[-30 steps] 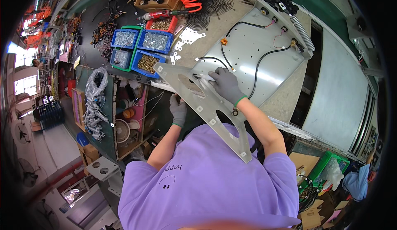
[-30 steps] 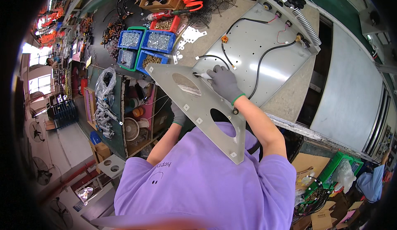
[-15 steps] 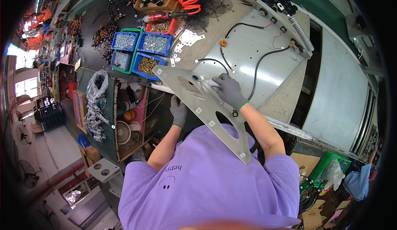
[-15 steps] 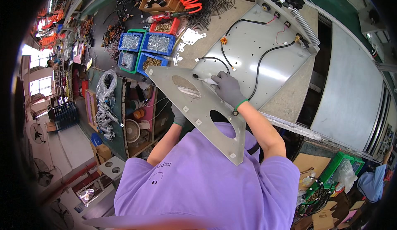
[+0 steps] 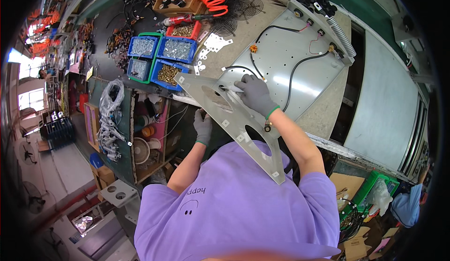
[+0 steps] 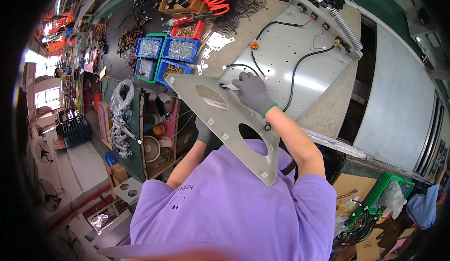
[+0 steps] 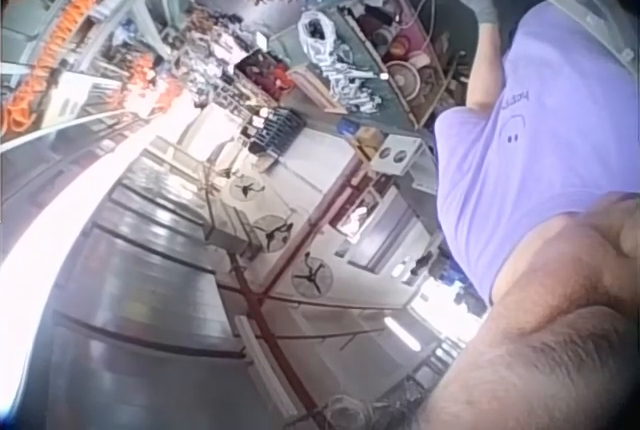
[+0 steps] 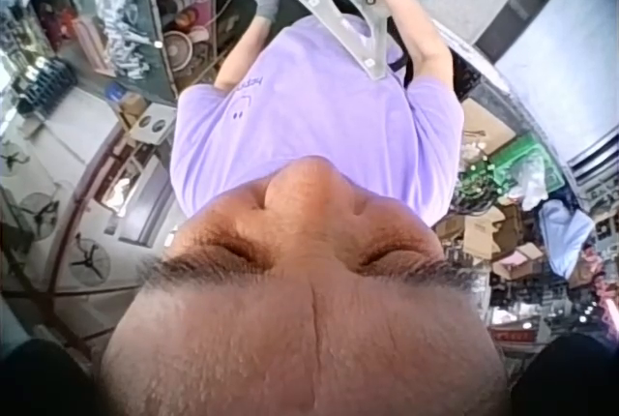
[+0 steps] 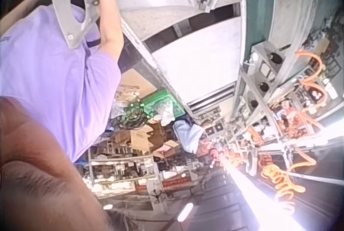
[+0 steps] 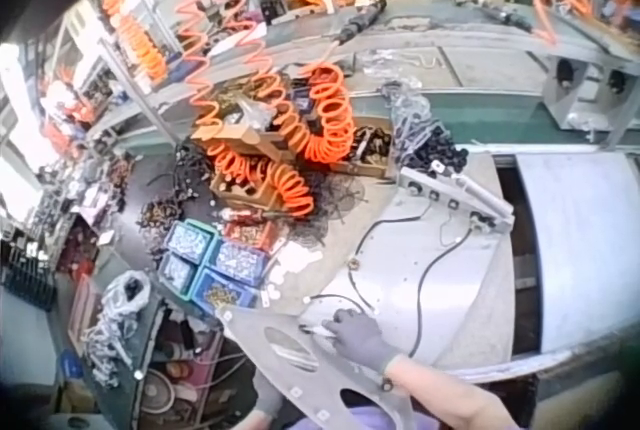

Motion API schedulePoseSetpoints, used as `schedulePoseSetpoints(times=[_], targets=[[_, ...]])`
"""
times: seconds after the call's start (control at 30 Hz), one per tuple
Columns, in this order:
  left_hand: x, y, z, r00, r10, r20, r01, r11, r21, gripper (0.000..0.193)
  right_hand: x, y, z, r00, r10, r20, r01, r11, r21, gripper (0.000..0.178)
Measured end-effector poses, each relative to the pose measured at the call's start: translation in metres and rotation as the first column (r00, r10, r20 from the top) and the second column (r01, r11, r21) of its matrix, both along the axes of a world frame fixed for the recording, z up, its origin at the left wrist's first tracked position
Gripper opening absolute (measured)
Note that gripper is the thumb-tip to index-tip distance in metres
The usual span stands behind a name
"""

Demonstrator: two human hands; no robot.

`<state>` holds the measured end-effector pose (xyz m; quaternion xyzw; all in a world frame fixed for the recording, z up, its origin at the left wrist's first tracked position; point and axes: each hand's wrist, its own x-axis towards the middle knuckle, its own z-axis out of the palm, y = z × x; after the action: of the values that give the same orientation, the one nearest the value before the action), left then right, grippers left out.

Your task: Assembling components onto an electrical panel frame using fasteners and a pneumatic screwdriver.

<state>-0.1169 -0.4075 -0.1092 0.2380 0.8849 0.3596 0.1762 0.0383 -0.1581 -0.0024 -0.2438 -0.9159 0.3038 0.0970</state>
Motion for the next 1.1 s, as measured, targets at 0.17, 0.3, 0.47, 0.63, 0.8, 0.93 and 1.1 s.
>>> schedulePoseSetpoints(times=[0.17, 0.3, 0.47, 0.63, 0.8, 0.93, 1.1], targets=[[0.003, 0.001, 0.011, 0.998, -0.038, -0.049, 0.033, 0.996, -0.086, 0.024, 0.0, 0.001, 0.001, 1.0, -0.023, 0.021, 0.024, 0.999, -0.027, 0.03], [0.001, 0.0, 0.006, 0.998, -0.03, -0.049, 0.026, 0.997, -0.079, 0.024, 0.0, 0.002, 0.002, 0.998, -0.022, 0.058, 0.025, 0.998, -0.06, 0.029], [-0.003, -0.009, -0.018, 0.991, 0.055, 0.124, -0.065, 0.995, 0.078, 0.024, -0.002, 0.001, 0.004, 1.0, -0.023, 0.021, 0.024, 0.998, -0.059, 0.027], [-0.008, -0.016, -0.036, 0.968, 0.07, 0.241, -0.102, 0.988, 0.119, 0.022, 0.001, 0.006, 0.012, 0.999, 0.002, 0.044, 0.002, 0.997, -0.083, 0.027], [-0.006, -0.011, -0.033, 0.965, 0.05, 0.258, -0.088, 0.986, 0.14, 0.021, -0.002, 0.002, 0.008, 0.999, -0.005, 0.042, 0.006, 0.999, -0.035, 0.027], [-0.007, -0.012, -0.038, 0.962, 0.051, 0.27, -0.099, 0.98, 0.17, 0.019, -0.003, 0.009, 0.018, 0.997, 0.022, 0.071, -0.019, 0.999, -0.033, 0.027], [-0.002, -0.01, -0.03, 0.981, 0.021, 0.192, -0.044, 0.992, 0.119, 0.019, -0.005, 0.004, 0.009, 0.998, -0.009, 0.063, 0.013, 0.998, -0.063, 0.028]])
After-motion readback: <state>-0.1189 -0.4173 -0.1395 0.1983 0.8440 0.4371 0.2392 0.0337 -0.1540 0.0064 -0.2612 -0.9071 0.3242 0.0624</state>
